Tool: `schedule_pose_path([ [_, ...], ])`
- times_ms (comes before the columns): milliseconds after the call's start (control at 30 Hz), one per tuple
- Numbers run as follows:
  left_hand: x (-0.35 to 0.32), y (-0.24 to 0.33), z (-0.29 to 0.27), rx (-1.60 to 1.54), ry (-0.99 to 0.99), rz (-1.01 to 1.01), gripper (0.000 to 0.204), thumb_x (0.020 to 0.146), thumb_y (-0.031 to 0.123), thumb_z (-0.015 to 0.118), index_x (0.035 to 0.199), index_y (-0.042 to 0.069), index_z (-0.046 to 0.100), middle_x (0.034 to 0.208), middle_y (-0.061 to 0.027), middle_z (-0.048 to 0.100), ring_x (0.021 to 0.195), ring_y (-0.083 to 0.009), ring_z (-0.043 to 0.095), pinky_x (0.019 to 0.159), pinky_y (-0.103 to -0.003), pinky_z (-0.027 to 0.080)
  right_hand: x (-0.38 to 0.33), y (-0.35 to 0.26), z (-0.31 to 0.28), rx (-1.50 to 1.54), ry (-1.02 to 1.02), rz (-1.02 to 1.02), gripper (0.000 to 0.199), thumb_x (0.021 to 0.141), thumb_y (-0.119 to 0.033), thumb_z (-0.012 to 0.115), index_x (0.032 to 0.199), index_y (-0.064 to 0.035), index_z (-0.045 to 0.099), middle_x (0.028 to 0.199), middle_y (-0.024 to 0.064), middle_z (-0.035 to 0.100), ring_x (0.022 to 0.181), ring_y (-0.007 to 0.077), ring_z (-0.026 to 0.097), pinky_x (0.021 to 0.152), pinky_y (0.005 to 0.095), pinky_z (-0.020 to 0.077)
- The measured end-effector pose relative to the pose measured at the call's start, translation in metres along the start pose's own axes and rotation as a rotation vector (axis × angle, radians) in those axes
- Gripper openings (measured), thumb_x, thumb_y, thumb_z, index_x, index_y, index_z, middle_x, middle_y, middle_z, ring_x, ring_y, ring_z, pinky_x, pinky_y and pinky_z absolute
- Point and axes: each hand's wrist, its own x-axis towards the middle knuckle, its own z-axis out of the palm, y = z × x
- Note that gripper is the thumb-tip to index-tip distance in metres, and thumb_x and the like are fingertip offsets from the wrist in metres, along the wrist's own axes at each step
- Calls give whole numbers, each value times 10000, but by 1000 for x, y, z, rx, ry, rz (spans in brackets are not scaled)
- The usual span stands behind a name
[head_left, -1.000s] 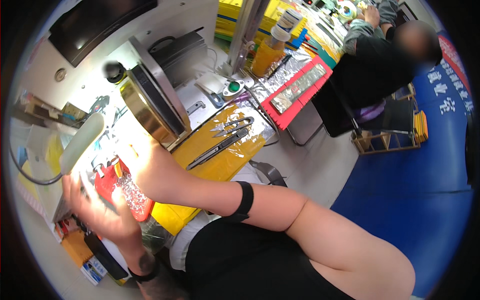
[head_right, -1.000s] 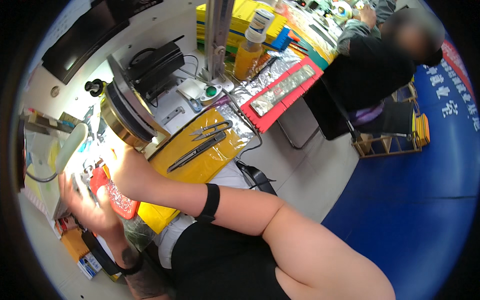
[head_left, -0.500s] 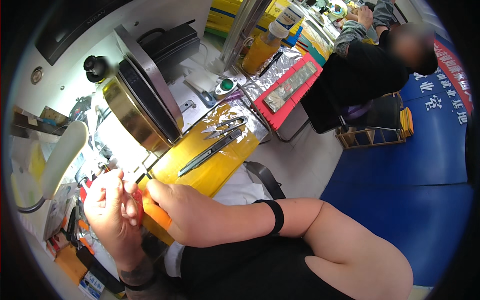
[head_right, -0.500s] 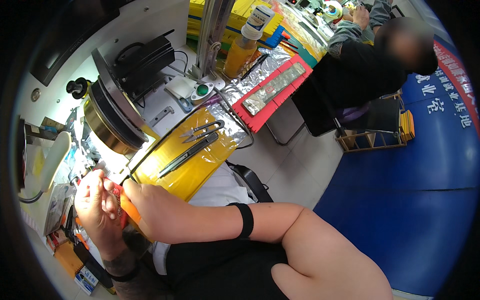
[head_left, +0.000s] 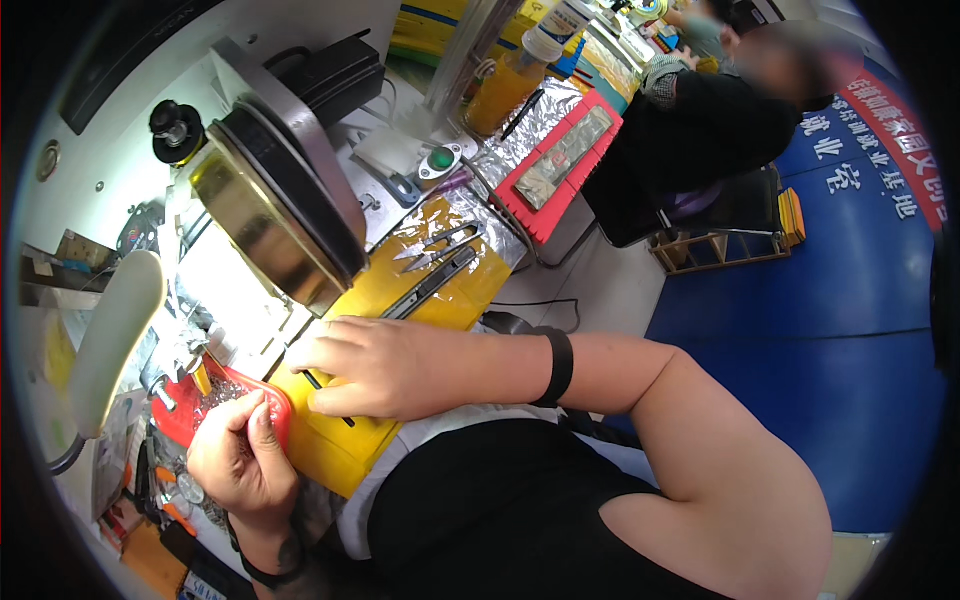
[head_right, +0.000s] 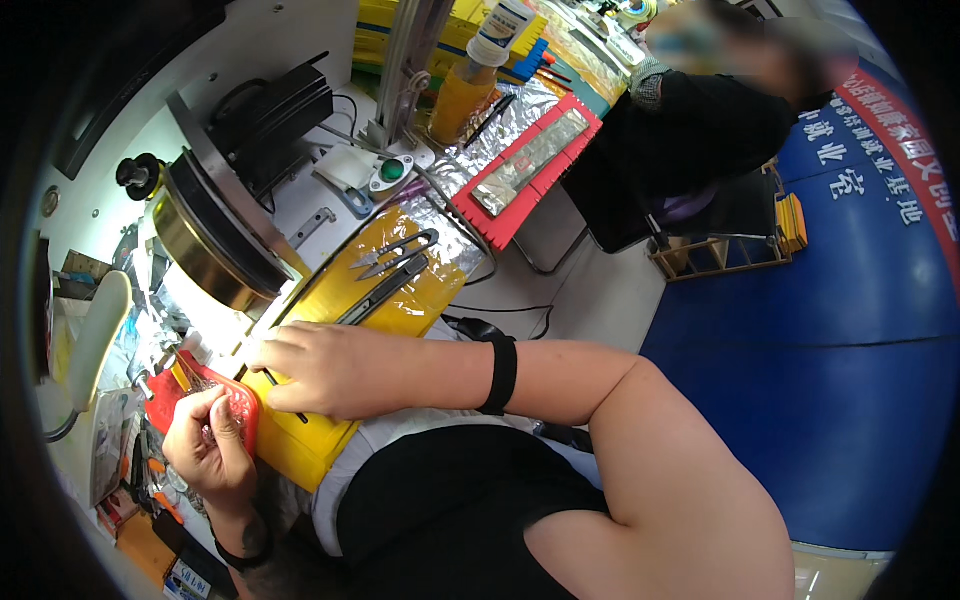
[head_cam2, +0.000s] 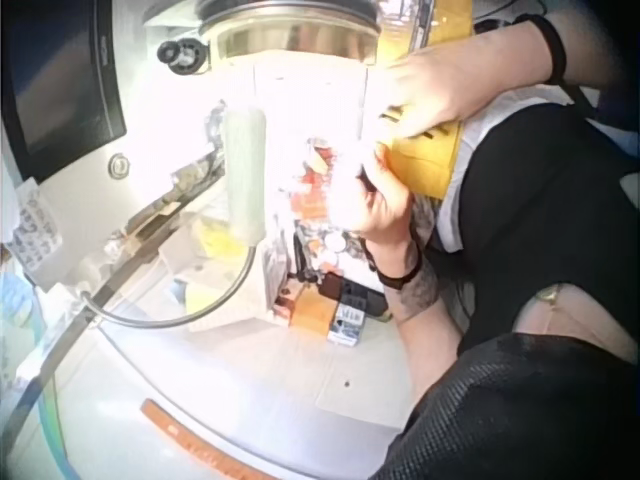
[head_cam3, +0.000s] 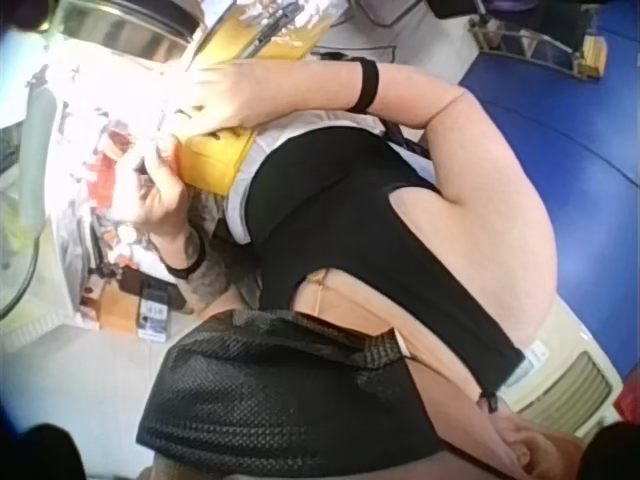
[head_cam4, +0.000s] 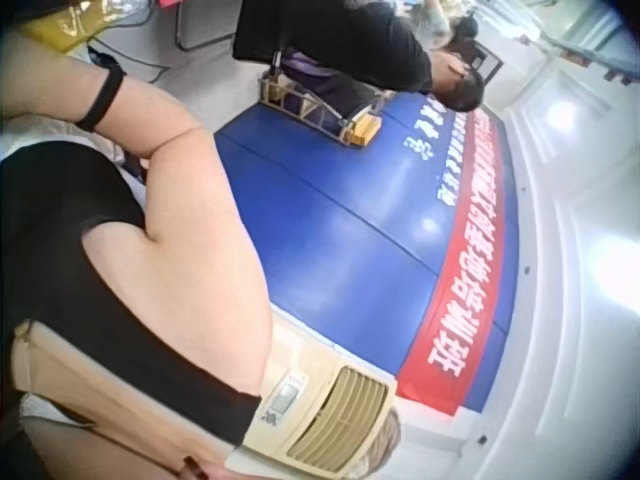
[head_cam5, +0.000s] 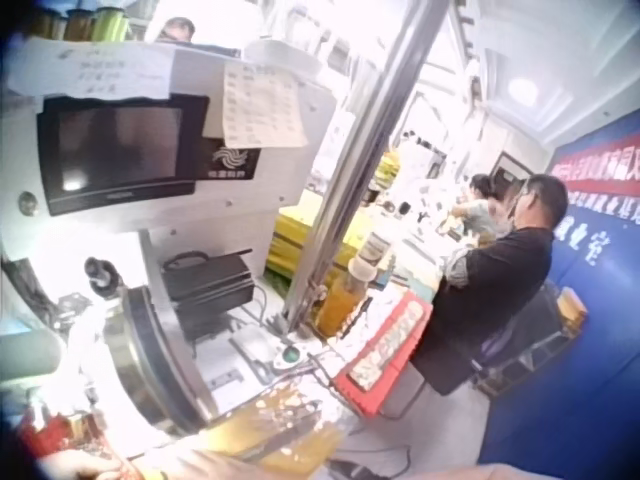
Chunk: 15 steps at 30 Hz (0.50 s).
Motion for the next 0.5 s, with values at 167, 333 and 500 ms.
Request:
schedule_pose_path([
  [167,2,1,-2,-31,-33,33,46,873,-36,609,874,-46,654,760,-125,676,676,-207,664,655,-284,513,6,-12,1,170,264,148,338,763,-24,635,1099,-44,612,1159,167,575,969,346,611,838,404,510],
  [333,3,-1,1,-77,-19,-11,48,876,-39,600,864,-49,645,758,-124,668,660,-194,648,643,-278,502,20,-27,15,127,388,257,374,749,15,636,1117,-44,609,1115,149,609,984,332,624,815,389,519],
  [500,6,2,3,-76,-7,-4,64,888,-37,578,852,-48,630,735,-123,646,641,-179,618,629,-272,486,16,-21,17,188,508,375,265,794,33,629,1049,-38,616,982,135,642,847,330,648,710,377,533],
])
